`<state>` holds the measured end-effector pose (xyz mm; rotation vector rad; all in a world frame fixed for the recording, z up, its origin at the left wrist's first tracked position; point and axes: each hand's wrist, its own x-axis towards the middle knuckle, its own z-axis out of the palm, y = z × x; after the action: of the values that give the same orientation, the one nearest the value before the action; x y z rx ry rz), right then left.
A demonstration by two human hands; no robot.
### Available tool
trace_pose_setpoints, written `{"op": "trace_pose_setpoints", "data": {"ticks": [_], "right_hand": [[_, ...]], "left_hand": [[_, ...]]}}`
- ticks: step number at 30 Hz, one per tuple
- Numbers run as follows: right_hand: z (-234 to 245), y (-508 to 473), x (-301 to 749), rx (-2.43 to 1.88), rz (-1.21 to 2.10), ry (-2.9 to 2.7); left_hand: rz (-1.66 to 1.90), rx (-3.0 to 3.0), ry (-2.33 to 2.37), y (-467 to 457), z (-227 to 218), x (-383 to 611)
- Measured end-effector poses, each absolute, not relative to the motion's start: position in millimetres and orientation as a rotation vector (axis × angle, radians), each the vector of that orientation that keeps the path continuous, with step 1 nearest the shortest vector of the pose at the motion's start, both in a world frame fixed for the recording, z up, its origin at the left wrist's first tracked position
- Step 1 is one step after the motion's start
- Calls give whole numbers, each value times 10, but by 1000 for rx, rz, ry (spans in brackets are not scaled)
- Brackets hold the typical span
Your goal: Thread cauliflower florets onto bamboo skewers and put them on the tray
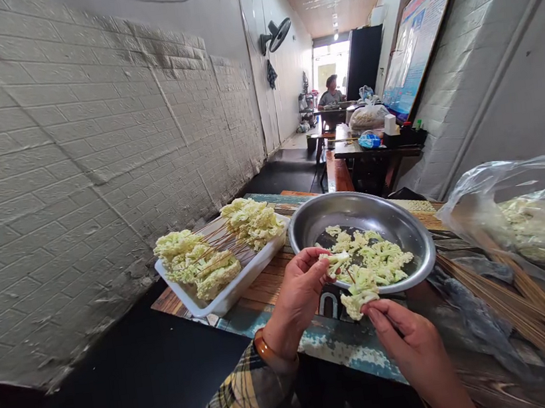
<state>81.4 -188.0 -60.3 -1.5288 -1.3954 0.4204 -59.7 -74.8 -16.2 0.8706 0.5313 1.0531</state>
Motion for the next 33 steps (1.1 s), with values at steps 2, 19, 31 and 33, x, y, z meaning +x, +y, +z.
{"op": "trace_pose_setpoints", "data": {"ticks": [2,19,31,33], "right_hand": [[-604,-1882,824,-1537,422,-1421],[-570,-1871,831,-1534,462,-1475],[-563,-1903,848,-1531,477,-1501],[-555,-1912,846,-1529,481,-1510]], "left_hand": [[1067,913,542,-749,-164,-607],[1033,921,659,-798,-73,-572],[1081,1020,688,-795,-80,-552],[1086,1027,709,-802,-78,-550]]}}
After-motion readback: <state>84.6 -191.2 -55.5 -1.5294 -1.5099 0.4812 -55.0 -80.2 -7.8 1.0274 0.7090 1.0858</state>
